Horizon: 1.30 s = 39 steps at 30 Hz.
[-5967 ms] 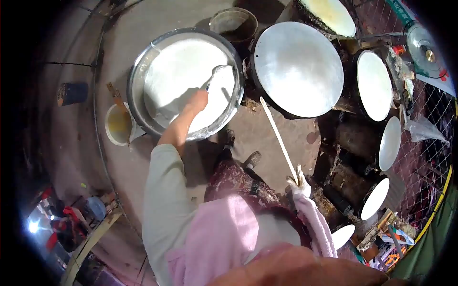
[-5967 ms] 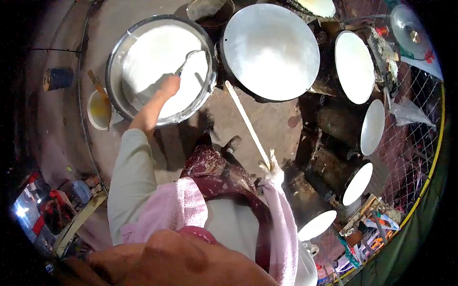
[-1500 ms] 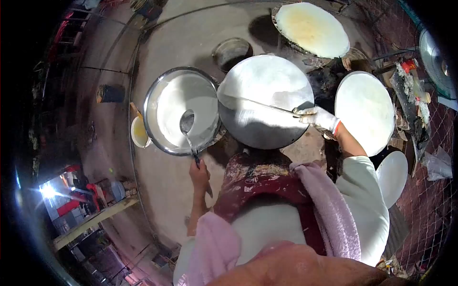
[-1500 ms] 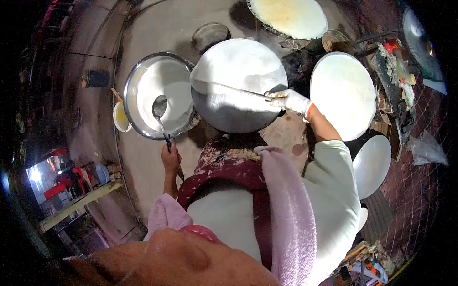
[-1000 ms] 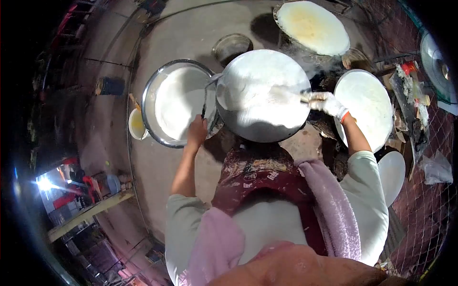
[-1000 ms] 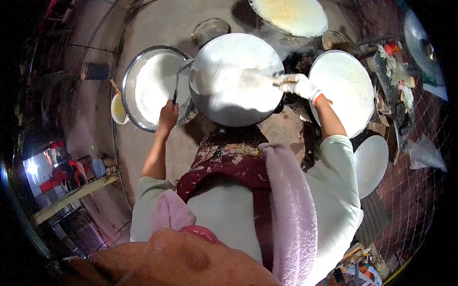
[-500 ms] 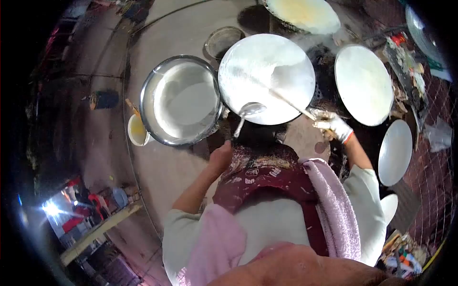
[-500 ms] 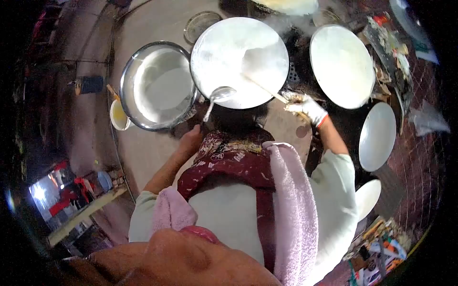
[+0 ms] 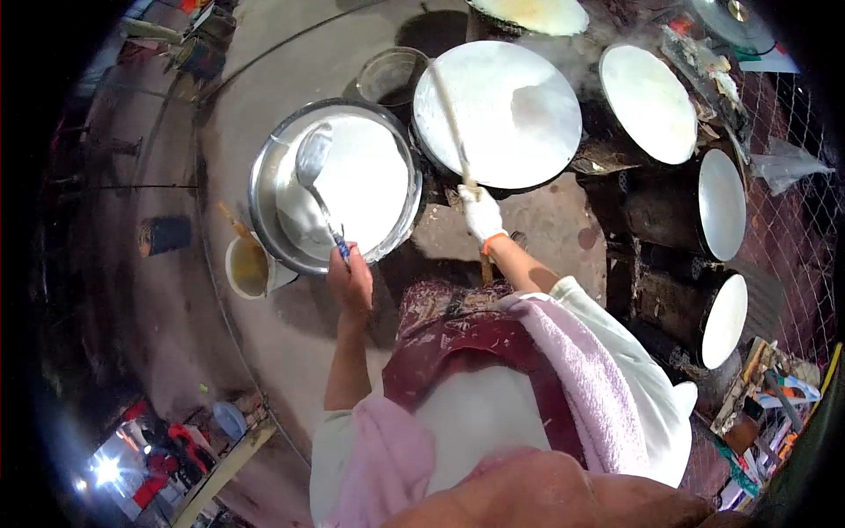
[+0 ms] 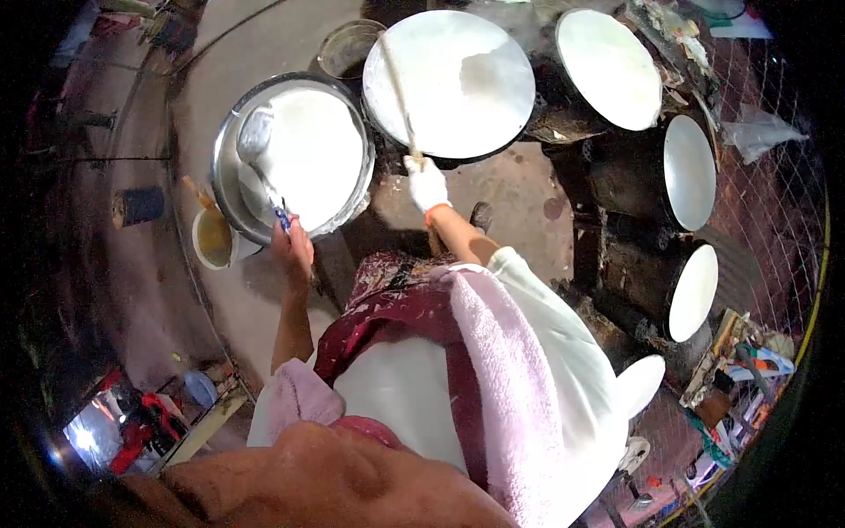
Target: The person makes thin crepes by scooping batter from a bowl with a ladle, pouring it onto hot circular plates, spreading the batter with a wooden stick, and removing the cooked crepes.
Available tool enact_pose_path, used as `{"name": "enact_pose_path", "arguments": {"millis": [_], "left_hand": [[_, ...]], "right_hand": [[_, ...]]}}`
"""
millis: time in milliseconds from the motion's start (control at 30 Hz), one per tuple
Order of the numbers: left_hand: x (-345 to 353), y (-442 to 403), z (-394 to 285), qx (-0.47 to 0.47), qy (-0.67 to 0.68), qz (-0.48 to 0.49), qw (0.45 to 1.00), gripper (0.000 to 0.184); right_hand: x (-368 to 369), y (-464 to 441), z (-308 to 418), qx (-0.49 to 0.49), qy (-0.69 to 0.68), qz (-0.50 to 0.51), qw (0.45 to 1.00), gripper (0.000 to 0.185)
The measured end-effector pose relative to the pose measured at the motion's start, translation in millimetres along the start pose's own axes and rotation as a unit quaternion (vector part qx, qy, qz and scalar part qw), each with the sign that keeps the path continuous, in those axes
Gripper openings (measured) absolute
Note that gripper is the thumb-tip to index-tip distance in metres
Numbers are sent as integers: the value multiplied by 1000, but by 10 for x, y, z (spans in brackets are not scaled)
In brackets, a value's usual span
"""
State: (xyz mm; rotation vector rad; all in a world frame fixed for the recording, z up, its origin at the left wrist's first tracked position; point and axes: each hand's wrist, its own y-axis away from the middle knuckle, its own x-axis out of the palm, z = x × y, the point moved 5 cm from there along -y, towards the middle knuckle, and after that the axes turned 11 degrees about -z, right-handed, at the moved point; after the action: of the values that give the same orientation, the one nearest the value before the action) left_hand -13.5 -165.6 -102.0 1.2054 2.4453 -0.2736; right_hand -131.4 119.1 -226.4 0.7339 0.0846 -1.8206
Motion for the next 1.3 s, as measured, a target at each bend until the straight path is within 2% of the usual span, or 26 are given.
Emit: {"name": "enact_pose_path", "arguments": {"millis": [33, 67, 133, 200, 233, 267, 333, 367, 400, 533, 600, 667, 700, 733, 800, 833, 867, 900, 1033, 1133, 1167, 1200, 1267, 1300], "left_hand": [[-81, 44, 164, -7, 14, -3, 1000, 15], [-147, 145, 232, -62, 73, 0, 995, 13], [-206, 305, 205, -142, 148, 7, 979, 11], [-272, 488, -15, -201, 173, 12, 964, 11], [-277, 534, -1, -196, 169, 10, 966, 12], [-282, 575, 34, -179, 160, 0, 971, 12], [-238, 634, 73, -142, 141, -19, 980, 13], [-203, 671, 47, -155, 110, -34, 981, 15], [-156, 714, -18, -166, 108, -40, 979, 15], [69, 872, -267, -188, 95, -54, 976, 16], [241, 934, -327, -168, 70, -51, 982, 15], [377, 1014, -404, -130, 20, -50, 990, 15], [461, 1084, -476, -149, 29, -55, 987, 16], [593, 1177, -683, -169, 39, -61, 983, 17], [737, 1270, -844, -185, 58, -65, 979, 17], [782, 1316, -861, -180, 69, -65, 979, 17], [822, 1355, -886, -176, 79, -66, 979, 16], [865, 1384, -922, -181, 78, -65, 978, 16], [1023, 1434, -1063, -192, 75, -55, 977, 15], [1160, 1388, -1075, -181, 58, -53, 980, 14], [1184, 1390, -1041, -178, 51, -55, 981, 13], [1193, 1393, -995, -178, 59, -53, 981, 13], [1207, 1398, -938, -178, 75, -51, 980, 14], [1210, 1417, -939, -188, 70, -49, 978, 14]], "right_hand": [[-191, 3, -68, 44, 12, -5, 999, 44], [-428, 16, -60, 27, 45, -42, 998, 44], [-669, -148, -343, -41, -12, -106, 993, 39], [-962, -109, -154, 131, -57, -34, 989, 35], [-957, -123, -159, 120, -117, -33, 985, 35], [-1030, 5, 113, 128, -113, 8, 985, 38], [-901, 83, 47, 41, -11, 54, 998, 42], [-668, -42, -392, -179, 106, 36, 977, 37], [-791, 34, -320, -222, 196, 78, 952, 34], [-1507, -457, -310, -129, 234, -2, 964, 39], [-1730, -884, -362, -142, 204, -17, 969, 44], [-1886, -967, -179, -57, 93, 83, 991, 49], [-1908, -880, -116, -53, 50, 97, 993, 52], [-1771, -936, -412, -164, 93, 84, 979, 49], [-1915, -691, -477, -257, 254, 179, 915, 47], [-2057, -739, -539, -261, 222, 183, 922, 44], [-2161, -941, -645, -229, 286, 152, 918, 42], [-2270, -1182, -671, -235, 279, 123, 923, 41], [-2416, -1842, -259, -252, 249, 29, 935, 46], [-2341, -1644, -421, -216, 176, 141, 950, 51], [-2547, -1333, -236, -187, 137, 189, 954, 60], [-2423, -1385, -733, -255, 235, 186, 919, 63], [-2628, -1536, -842, -211, 303, 202, 907, 64], [-2648, -1724, -867, -234, 309, 164, 907, 63]]}}
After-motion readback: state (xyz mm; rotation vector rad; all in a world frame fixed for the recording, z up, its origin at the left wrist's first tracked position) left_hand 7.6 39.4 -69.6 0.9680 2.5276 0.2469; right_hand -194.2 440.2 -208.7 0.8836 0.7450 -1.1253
